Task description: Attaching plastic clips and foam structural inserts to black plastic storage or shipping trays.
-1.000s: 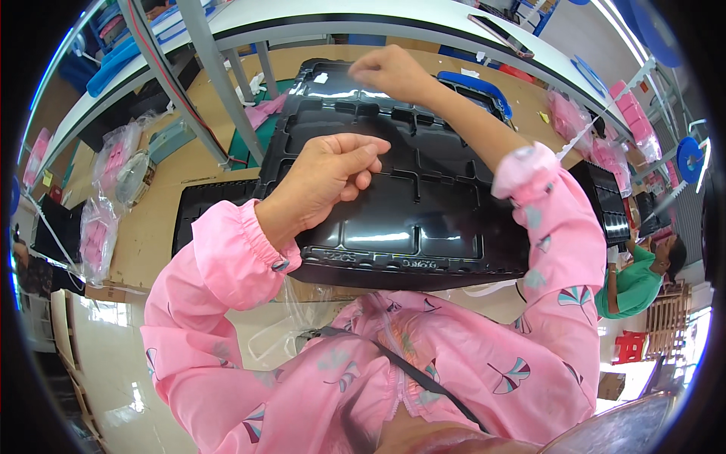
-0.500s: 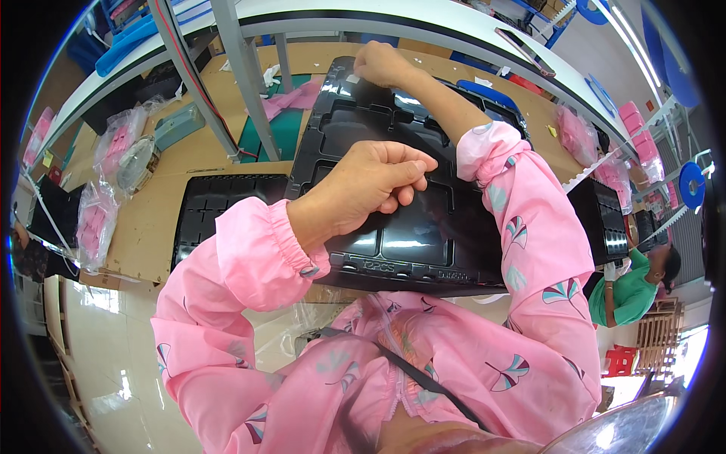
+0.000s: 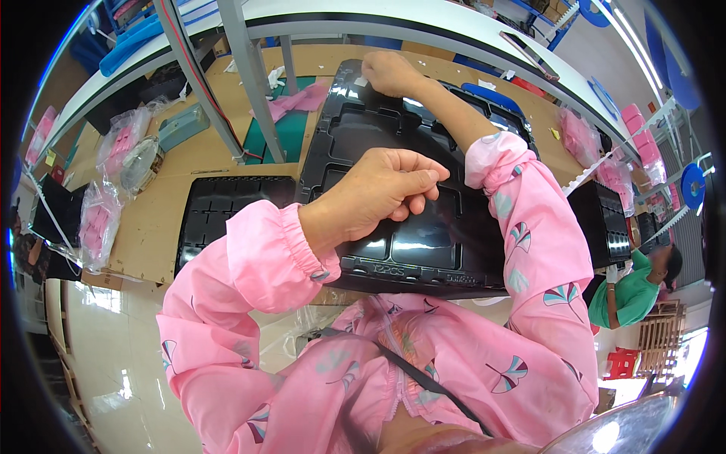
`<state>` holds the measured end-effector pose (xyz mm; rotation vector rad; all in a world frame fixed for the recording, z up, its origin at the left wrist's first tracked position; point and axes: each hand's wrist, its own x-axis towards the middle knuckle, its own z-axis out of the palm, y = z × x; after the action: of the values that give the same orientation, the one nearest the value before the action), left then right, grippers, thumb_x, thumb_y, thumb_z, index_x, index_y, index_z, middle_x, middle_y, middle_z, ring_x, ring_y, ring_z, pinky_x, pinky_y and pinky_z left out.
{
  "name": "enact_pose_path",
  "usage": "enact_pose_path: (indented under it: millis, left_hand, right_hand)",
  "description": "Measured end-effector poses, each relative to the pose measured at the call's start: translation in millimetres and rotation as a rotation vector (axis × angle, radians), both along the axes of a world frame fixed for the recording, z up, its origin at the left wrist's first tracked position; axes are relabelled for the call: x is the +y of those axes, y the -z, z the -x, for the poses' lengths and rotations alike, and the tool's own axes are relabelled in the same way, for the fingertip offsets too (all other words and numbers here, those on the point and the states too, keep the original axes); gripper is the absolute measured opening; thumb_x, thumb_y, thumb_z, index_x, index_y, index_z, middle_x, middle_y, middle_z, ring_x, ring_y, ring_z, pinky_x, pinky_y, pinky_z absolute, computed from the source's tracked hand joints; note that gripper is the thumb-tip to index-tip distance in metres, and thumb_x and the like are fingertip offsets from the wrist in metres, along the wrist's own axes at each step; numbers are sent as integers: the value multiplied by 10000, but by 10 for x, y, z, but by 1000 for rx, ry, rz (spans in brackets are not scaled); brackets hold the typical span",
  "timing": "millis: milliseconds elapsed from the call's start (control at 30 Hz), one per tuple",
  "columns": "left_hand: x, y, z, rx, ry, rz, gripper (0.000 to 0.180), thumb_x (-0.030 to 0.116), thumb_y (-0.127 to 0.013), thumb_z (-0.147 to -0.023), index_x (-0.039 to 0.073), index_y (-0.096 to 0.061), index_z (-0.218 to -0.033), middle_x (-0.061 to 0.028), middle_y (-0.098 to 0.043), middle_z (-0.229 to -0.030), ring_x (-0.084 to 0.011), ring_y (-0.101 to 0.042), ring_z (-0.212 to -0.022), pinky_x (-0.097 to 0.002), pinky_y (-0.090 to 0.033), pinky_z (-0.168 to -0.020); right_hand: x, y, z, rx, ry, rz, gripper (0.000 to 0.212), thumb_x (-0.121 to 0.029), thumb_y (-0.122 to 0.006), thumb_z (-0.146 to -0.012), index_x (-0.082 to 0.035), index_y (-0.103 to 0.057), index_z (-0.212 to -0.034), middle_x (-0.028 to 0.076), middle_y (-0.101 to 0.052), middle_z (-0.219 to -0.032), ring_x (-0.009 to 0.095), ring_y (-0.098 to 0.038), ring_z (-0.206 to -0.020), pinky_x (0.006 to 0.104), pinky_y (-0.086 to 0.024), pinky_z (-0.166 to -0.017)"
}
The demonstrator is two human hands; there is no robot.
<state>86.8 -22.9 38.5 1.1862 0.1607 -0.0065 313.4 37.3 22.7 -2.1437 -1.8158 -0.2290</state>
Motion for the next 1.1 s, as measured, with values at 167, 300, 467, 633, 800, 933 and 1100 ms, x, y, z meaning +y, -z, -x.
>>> enact_pose_path:
  millis: [167, 300, 467, 633, 800, 933, 1100]
  left_hand:
    - [-4, 9, 4, 2, -1, -3, 241, 132, -552, -844, -39, -547, -1013, -46, -568, -777, -37, -464, -566, -138, -332, -415]
    - [-7, 1, 1, 5, -2, -25, 235, 126, -549, -842, -36, -549, -1012, -44, -567, -777, -38, -466, -570, -139, -332, -421]
    - [-4, -7, 15, -1, 10, -17, 236, 123, -551, -838, -35, -549, -1012, -42, -565, -779, -38, -468, -579, -141, -332, -429]
    - [-2, 5, 15, 0, 3, -35, 235, 122, -549, -837, -35, -550, -1012, -42, -565, -779, -38, -469, -581, -141, -334, -432]
    - [0, 7, 19, 0, 8, -33, 235, 125, -557, -833, -31, -553, -1009, -39, -565, -780, -38, -469, -582, -140, -334, -432]
    - [2, 10, 19, 4, 10, -36, 232, 128, -564, -830, -25, -558, -1004, -35, -565, -777, -36, -469, -580, -139, -335, -431]
    - [-5, 13, 17, -2, 23, -23, 227, 129, -565, -830, -20, -561, -1001, -30, -565, -770, -37, -471, -578, -137, -332, -429]
  right_hand:
    - [-48, -14, -30, 152, -26, -47, 192, -154, -516, -772, 1, -599, -849, 191, -606, -867, 341, -564, -867, 399, -433, -781]
    - [-22, 17, -28, 206, 9, -95, 189, -164, -558, -746, -5, -611, -832, 190, -610, -877, 332, -573, -864, 388, -437, -770]
    - [-30, -60, 18, 196, 20, 18, 175, -160, -576, -723, -8, -625, -795, 194, -614, -863, 337, -582, -845, 388, -448, -757]
    - [34, 20, 35, 140, 89, -7, 173, -149, -534, -735, -20, -617, -814, 197, -612, -865, 346, -579, -848, 402, -445, -760]
    - [4, 46, 97, 45, 76, 2, 182, -161, -493, -757, -36, -600, -833, 193, -611, -854, 352, -573, -846, 419, -438, -764]
    - [-44, 44, 193, 36, 99, -26, 157, -162, -504, -756, -55, -601, -819, 170, -615, -847, 337, -573, -843, 419, -438, -751]
    - [-102, -13, 156, 141, 123, -29, 136, -149, -519, -749, -74, -596, -833, 145, -614, -846, 324, -569, -839, 411, -434, -737]
